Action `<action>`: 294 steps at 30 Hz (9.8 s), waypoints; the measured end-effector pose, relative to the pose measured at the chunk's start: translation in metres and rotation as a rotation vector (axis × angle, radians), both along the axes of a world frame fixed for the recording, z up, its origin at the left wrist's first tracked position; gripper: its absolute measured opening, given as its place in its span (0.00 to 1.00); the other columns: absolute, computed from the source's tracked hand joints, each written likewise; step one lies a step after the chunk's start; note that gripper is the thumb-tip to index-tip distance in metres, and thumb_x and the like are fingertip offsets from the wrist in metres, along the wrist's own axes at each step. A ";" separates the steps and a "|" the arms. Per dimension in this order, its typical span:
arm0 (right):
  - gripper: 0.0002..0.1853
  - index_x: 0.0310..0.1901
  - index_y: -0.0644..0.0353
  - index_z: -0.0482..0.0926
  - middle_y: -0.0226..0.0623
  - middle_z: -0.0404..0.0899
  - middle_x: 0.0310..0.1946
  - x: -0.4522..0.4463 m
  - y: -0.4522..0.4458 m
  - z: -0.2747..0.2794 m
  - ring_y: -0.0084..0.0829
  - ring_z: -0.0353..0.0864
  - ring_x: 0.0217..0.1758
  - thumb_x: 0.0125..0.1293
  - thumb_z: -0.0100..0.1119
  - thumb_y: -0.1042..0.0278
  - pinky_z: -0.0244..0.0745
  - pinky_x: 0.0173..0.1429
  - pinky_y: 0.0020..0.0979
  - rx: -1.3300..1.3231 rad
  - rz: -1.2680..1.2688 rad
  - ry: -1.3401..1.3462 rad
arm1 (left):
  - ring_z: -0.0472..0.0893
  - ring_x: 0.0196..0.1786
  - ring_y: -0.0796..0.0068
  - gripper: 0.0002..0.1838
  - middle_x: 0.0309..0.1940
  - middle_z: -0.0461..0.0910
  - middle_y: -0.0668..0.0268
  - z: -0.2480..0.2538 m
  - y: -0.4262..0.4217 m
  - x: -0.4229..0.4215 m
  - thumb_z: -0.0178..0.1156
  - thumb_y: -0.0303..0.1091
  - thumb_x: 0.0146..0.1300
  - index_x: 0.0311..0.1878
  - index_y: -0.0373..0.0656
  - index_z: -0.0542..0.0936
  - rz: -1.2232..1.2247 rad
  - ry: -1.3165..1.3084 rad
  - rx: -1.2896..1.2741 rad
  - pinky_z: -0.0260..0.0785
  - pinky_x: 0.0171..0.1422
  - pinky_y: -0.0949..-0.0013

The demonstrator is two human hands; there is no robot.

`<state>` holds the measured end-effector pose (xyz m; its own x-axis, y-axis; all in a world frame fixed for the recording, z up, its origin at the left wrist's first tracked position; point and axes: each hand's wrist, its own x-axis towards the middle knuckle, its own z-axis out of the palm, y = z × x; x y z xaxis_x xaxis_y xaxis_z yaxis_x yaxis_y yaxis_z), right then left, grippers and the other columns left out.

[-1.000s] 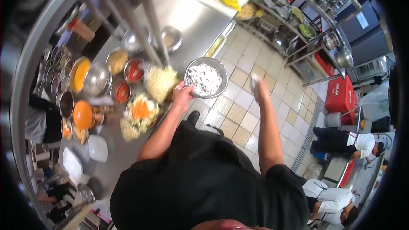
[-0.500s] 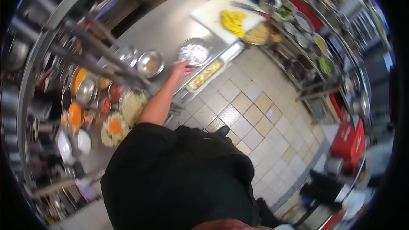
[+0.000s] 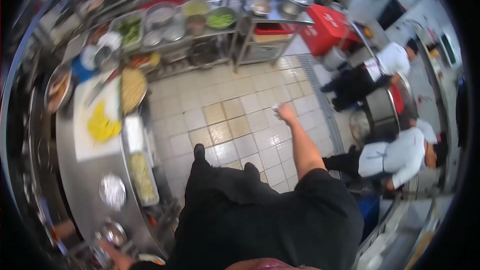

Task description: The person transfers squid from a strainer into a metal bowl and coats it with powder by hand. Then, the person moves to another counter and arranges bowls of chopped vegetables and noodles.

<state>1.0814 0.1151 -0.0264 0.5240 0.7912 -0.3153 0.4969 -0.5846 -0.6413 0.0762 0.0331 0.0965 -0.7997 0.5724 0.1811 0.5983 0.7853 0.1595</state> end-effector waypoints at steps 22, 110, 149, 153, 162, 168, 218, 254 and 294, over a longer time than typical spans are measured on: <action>0.12 0.39 0.62 0.79 0.39 0.81 0.30 0.038 0.028 0.027 0.34 0.81 0.27 0.56 0.47 0.76 0.76 0.27 0.37 -0.276 -0.524 0.325 | 0.79 0.46 0.63 0.14 0.42 0.82 0.57 0.064 0.143 0.098 0.58 0.36 0.63 0.46 0.38 0.81 0.224 0.189 0.010 0.70 0.55 0.63; 0.26 0.54 0.59 0.76 0.56 0.70 0.58 0.614 0.638 0.142 0.54 0.73 0.58 0.49 0.63 0.67 0.72 0.59 0.46 -0.076 0.483 -0.418 | 0.73 0.25 0.78 0.16 0.28 0.73 0.69 0.020 0.761 1.447 0.54 0.22 0.49 0.44 0.44 0.68 -0.392 -1.810 0.805 0.68 0.21 0.73; 0.16 0.39 0.62 0.84 0.49 0.83 0.31 0.654 0.674 0.323 0.43 0.84 0.35 0.45 0.62 0.71 0.76 0.43 0.36 0.321 0.478 -0.200 | 0.79 0.31 0.71 0.24 0.38 0.77 0.60 0.096 0.721 1.335 0.54 0.21 0.51 0.53 0.36 0.65 -0.429 -1.639 0.576 0.77 0.26 0.69; 0.13 0.35 0.63 0.83 0.44 0.83 0.27 0.657 0.674 0.377 0.35 0.83 0.29 0.45 0.63 0.70 0.75 0.40 0.33 0.460 0.451 -0.169 | 0.79 0.33 0.70 0.28 0.40 0.77 0.59 0.096 0.720 1.335 0.54 0.20 0.50 0.58 0.35 0.64 -0.450 -1.662 0.568 0.78 0.28 0.69; 0.14 0.36 0.64 0.83 0.35 0.84 0.29 0.649 0.670 0.489 0.24 0.80 0.29 0.44 0.61 0.74 0.75 0.38 0.26 0.753 0.484 -0.127 | 0.83 0.33 0.69 0.28 0.41 0.79 0.56 0.113 0.711 1.339 0.53 0.18 0.46 0.55 0.35 0.68 -0.543 -1.630 0.526 0.79 0.25 0.70; 0.14 0.40 0.70 0.80 0.41 0.84 0.34 0.621 0.680 0.522 0.28 0.83 0.33 0.49 0.55 0.83 0.79 0.40 0.27 0.962 0.597 0.484 | 0.80 0.28 0.72 0.27 0.35 0.78 0.61 0.100 0.711 1.354 0.52 0.17 0.46 0.55 0.36 0.68 -0.581 -1.673 0.515 0.75 0.23 0.72; 0.23 0.42 0.69 0.82 0.35 0.81 0.26 0.688 0.697 0.425 0.22 0.76 0.27 0.41 0.65 0.68 0.72 0.32 0.26 0.275 0.619 -0.110 | 0.80 0.24 0.70 0.09 0.28 0.78 0.60 0.070 0.706 1.353 0.51 0.20 0.48 0.35 0.30 0.75 -0.477 -1.713 0.417 0.74 0.20 0.73; 0.16 0.48 0.69 0.80 0.51 0.82 0.45 0.703 0.734 0.111 0.39 0.82 0.44 0.59 0.59 0.68 0.73 0.52 0.35 0.273 0.697 -0.057 | 0.81 0.32 0.73 0.20 0.35 0.80 0.61 0.057 0.707 1.361 0.53 0.20 0.50 0.50 0.31 0.74 -0.631 -1.618 0.544 0.74 0.30 0.71; 0.15 0.43 0.70 0.79 0.37 0.83 0.32 0.558 0.682 0.394 0.23 0.82 0.31 0.55 0.67 0.72 0.78 0.33 0.23 0.635 0.499 0.583 | 0.76 0.25 0.77 0.07 0.25 0.77 0.66 0.070 0.708 1.355 0.55 0.25 0.50 0.33 0.34 0.78 -0.598 -1.541 0.369 0.69 0.25 0.72</action>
